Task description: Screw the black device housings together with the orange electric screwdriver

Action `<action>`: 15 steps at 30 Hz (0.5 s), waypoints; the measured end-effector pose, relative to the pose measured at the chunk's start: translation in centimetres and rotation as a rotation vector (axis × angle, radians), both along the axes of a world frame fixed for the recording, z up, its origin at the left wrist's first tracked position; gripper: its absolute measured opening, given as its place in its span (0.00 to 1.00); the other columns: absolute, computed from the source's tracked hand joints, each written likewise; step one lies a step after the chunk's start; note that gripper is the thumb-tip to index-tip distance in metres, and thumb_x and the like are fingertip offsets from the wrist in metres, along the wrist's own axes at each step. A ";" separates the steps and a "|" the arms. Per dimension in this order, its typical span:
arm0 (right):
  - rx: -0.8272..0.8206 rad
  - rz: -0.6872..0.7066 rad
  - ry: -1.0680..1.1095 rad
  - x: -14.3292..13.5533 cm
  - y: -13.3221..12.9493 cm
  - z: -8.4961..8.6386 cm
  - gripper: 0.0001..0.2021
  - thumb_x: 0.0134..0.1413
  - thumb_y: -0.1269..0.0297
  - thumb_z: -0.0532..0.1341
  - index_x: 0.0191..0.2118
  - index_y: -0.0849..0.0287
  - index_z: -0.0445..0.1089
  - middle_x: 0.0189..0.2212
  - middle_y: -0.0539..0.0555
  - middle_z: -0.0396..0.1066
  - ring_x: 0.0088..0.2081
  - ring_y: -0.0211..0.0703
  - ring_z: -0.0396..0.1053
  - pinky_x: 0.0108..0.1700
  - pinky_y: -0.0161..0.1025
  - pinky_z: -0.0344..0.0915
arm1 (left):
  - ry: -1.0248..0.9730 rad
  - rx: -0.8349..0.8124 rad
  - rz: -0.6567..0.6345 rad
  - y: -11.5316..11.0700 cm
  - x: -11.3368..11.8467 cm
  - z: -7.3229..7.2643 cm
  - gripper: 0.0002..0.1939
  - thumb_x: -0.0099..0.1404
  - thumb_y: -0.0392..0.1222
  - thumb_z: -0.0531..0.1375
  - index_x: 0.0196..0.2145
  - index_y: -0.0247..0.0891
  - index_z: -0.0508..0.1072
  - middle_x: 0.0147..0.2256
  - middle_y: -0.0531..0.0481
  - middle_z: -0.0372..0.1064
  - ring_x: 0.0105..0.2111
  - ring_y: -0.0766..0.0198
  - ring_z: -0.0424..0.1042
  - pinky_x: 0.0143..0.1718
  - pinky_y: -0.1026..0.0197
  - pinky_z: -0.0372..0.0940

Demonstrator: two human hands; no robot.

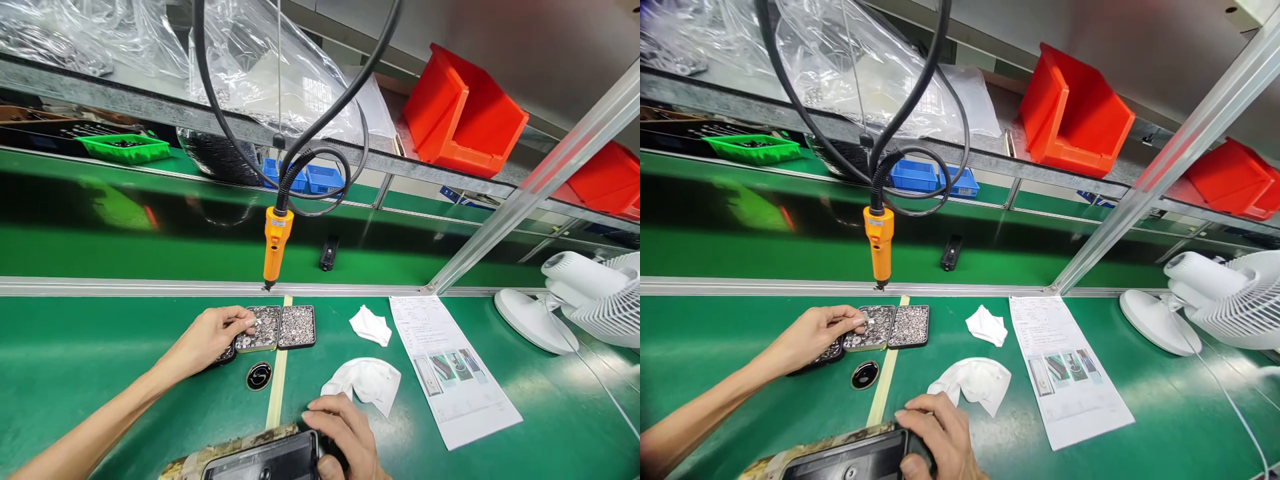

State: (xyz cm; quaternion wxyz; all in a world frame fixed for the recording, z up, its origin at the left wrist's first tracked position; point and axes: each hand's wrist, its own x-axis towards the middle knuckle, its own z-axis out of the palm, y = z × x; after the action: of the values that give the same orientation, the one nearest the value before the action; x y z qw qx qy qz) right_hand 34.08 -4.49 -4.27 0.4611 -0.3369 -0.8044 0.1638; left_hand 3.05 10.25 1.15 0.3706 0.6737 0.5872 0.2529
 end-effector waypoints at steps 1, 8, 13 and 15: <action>-0.005 0.014 0.001 0.1 0.0 -0.1 0.23 0.73 0.47 0.47 0.64 0.51 0.64 0.51 0.59 0.72 0.52 0.49 0.72 0.50 0.47 0.73 | -0.014 -0.010 0.006 0.0 0.0 0.0 0.27 0.66 0.68 0.55 0.36 0.41 0.77 0.37 0.51 0.78 0.40 0.55 0.73 0.44 0.59 0.61; -0.131 0.082 0.042 0.2 -0.2 -0.2 0.22 0.73 0.51 0.49 0.66 0.49 0.62 0.54 0.60 0.68 0.54 0.50 0.69 0.54 0.50 0.70 | -0.111 -0.042 0.023 -0.5 0.0 1.7 0.28 0.62 0.69 0.59 0.32 0.40 0.76 0.34 0.49 0.76 0.38 0.56 0.71 0.43 0.59 0.61; -0.166 0.085 0.071 0.1 -0.2 1.6 0.21 0.73 0.54 0.49 0.64 0.52 0.65 0.54 0.60 0.68 0.54 0.49 0.69 0.54 0.49 0.70 | -0.087 0.043 -0.126 -6.4 0.5 4.7 0.19 0.68 0.62 0.59 0.33 0.44 0.75 0.35 0.52 0.72 0.38 0.60 0.69 0.41 0.62 0.64; -0.169 0.082 0.075 0.0 -0.2 2.1 0.20 0.73 0.55 0.49 0.63 0.53 0.66 0.54 0.60 0.69 0.54 0.48 0.69 0.55 0.49 0.69 | 0.041 0.247 -0.386 -9.6 1.3 5.4 0.12 0.72 0.49 0.57 0.33 0.46 0.74 0.45 0.51 0.73 0.50 0.60 0.69 0.49 0.63 0.66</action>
State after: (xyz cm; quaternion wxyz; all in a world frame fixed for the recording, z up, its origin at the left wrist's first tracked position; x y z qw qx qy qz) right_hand 34.06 -4.64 -2.19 0.4538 -0.3352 -0.7828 0.2624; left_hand 4.35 0.65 6.55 0.3146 0.8189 0.4194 0.2336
